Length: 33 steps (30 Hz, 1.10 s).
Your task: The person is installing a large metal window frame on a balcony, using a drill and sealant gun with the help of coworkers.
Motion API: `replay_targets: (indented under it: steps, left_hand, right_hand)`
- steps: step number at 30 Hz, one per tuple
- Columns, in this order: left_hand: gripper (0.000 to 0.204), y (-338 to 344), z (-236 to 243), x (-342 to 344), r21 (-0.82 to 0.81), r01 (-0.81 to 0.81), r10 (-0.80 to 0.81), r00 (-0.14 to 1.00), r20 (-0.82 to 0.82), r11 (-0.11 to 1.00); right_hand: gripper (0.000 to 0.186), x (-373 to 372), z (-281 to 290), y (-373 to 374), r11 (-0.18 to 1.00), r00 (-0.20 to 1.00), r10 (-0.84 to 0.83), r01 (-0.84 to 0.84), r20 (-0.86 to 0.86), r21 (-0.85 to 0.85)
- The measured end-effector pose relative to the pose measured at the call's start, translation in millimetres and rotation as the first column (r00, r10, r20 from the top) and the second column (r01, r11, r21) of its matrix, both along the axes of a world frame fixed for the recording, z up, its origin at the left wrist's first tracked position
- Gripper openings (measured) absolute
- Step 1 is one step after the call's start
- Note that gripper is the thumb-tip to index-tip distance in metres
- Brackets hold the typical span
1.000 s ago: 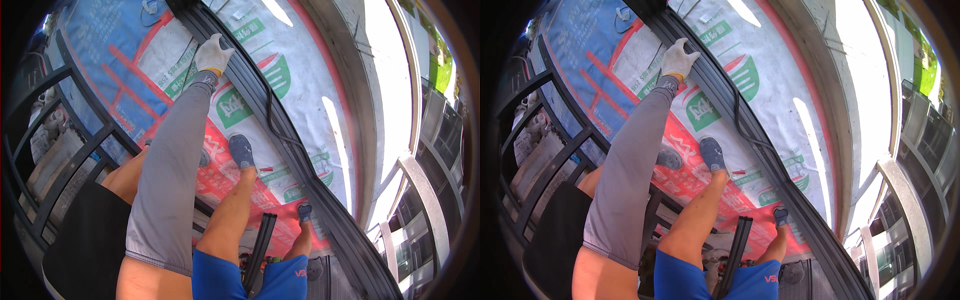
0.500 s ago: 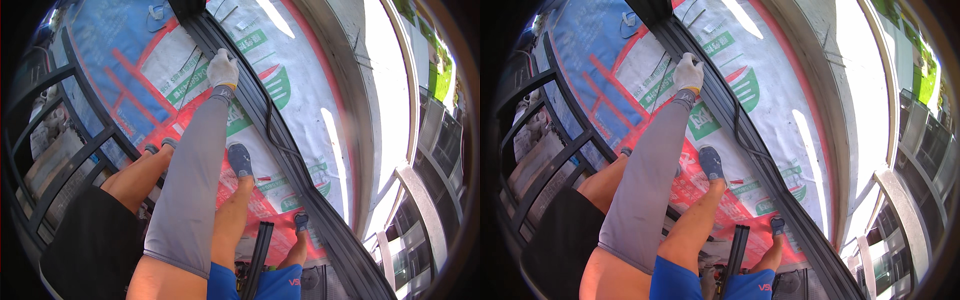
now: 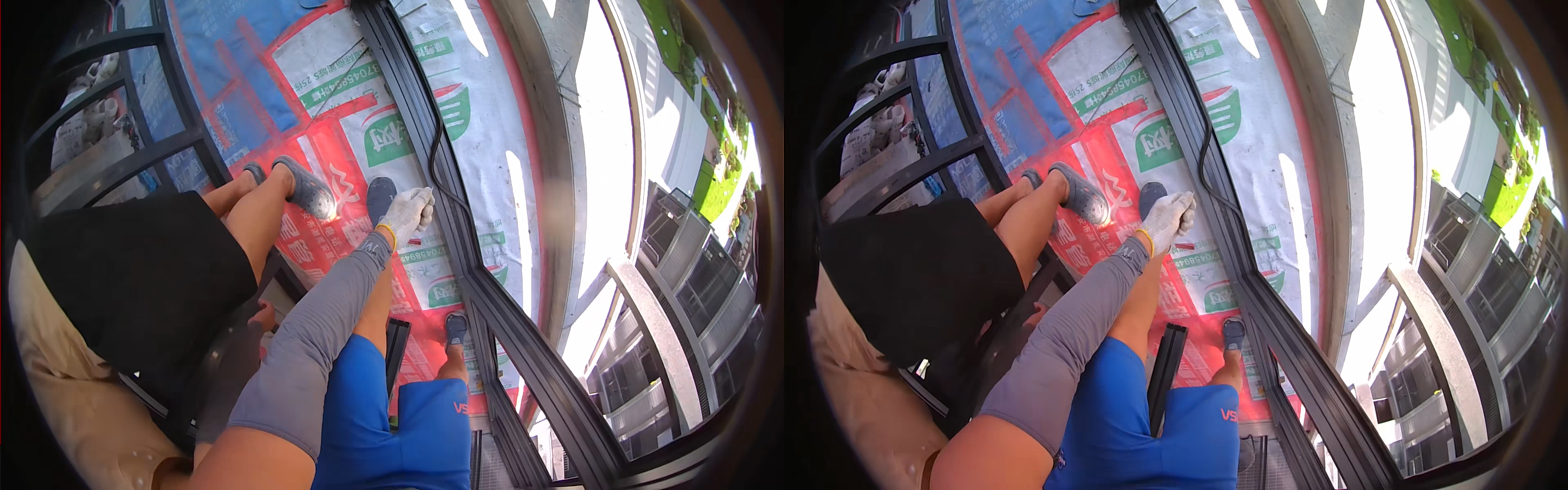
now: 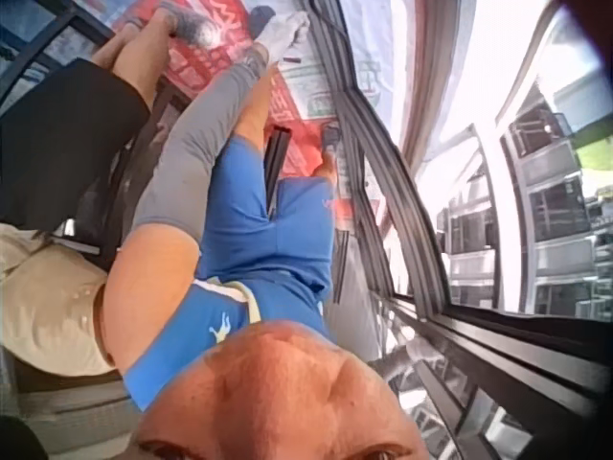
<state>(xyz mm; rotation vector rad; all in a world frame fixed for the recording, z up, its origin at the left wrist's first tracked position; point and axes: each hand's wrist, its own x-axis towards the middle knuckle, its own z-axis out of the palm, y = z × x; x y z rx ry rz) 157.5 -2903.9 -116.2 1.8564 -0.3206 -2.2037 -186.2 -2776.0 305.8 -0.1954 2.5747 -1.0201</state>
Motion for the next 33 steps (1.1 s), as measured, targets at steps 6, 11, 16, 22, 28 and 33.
replay_targets:
  steps: [6,11,16,22,28,33]
  left_hand:
    - [0.025,124,198,-16,-0.111,-0.123,0.071,0.921,-0.383,0.986]
    - [0.023,288,369,-64,0.008,-0.298,0.243,0.762,-0.600,0.955]
    - [0.021,397,483,-106,-0.111,-0.280,0.111,0.669,-0.735,0.954]
    - [0.014,482,573,-114,-0.311,-0.354,0.034,0.706,-0.707,0.882]
    - [0.021,552,591,-92,-0.257,-0.500,0.174,0.663,-0.728,0.827]
    - [0.024,618,576,-63,-0.297,-0.561,0.209,0.666,-0.716,0.773]
  right_hand:
    - [0.071,-30,108,80,0.990,0.992,0.122,-0.124,-0.033,-0.061]
    - [0.073,-68,152,126,0.750,0.673,0.658,-0.624,-0.338,0.218]
    - [0.072,-62,153,126,0.713,0.616,0.693,-0.660,-0.375,0.234]
    - [0.080,-43,181,131,0.716,0.643,0.698,-0.614,-0.316,0.333]
    - [0.088,-59,174,130,0.712,0.668,0.686,-0.533,-0.289,0.457]
    - [0.090,-55,173,135,0.697,0.658,0.701,-0.548,-0.275,0.462]
